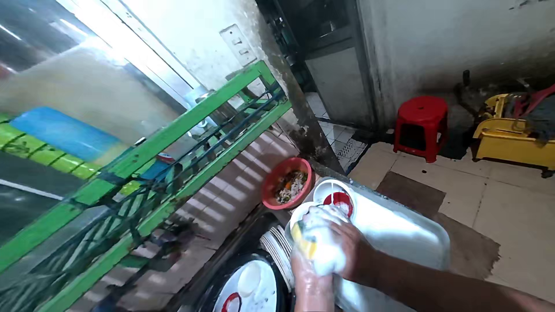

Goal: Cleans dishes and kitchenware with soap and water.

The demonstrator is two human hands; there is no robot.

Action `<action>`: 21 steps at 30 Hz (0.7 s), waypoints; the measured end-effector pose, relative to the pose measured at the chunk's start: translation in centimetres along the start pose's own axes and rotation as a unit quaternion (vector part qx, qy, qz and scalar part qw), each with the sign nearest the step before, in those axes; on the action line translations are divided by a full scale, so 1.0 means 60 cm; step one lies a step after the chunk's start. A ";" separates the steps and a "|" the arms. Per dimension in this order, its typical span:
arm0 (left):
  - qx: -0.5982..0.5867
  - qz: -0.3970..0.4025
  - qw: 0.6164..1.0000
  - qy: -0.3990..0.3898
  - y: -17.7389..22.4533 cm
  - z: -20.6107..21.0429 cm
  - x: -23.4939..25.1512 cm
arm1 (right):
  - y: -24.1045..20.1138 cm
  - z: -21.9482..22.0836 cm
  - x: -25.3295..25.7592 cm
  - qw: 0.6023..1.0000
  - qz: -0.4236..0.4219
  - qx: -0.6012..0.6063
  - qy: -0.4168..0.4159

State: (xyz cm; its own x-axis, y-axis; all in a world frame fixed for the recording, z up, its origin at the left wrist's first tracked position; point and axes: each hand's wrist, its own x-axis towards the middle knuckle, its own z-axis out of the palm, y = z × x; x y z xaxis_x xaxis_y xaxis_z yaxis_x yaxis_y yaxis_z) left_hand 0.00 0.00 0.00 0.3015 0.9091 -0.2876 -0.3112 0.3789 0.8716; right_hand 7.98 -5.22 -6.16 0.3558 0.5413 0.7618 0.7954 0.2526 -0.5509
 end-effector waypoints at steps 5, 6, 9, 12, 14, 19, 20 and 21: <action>-0.023 0.026 0.999 -0.038 0.003 0.004 0.011 | 0.000 -0.038 0.043 0.858 0.428 0.282 0.040; 0.005 0.050 0.998 -0.038 -0.003 0.006 0.009 | 0.007 -0.056 0.069 0.825 0.479 0.299 0.003; 0.189 0.186 0.957 -0.120 -0.018 -0.006 0.009 | 0.012 -0.070 0.087 0.881 0.437 0.153 -0.098; 0.268 0.185 0.932 -0.162 -0.008 -0.006 0.002 | -0.002 -0.070 0.066 0.929 0.349 0.093 -0.086; 0.213 0.193 0.936 -0.205 -0.001 -0.008 0.001 | 0.005 -0.082 0.076 0.871 0.426 0.242 -0.042; 0.004 0.102 0.983 -0.151 -0.021 0.006 0.013 | -0.010 -0.114 0.104 0.900 0.387 0.189 -0.066; -0.003 0.017 0.993 -0.117 -0.027 0.009 0.012 | -0.011 -0.114 0.100 0.936 0.311 0.125 -0.111; -0.012 -0.070 0.993 -0.089 -0.030 0.011 0.008 | -0.014 -0.115 0.095 0.961 0.222 0.085 -0.144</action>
State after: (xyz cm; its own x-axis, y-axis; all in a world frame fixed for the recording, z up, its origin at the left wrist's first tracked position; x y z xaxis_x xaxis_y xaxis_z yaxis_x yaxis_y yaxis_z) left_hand 1.31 -0.36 -1.45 0.4976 0.8030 -0.3279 -0.2757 0.5048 0.8180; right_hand 12.74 -7.88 1.00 0.4713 0.8196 0.3258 0.4966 0.0587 -0.8660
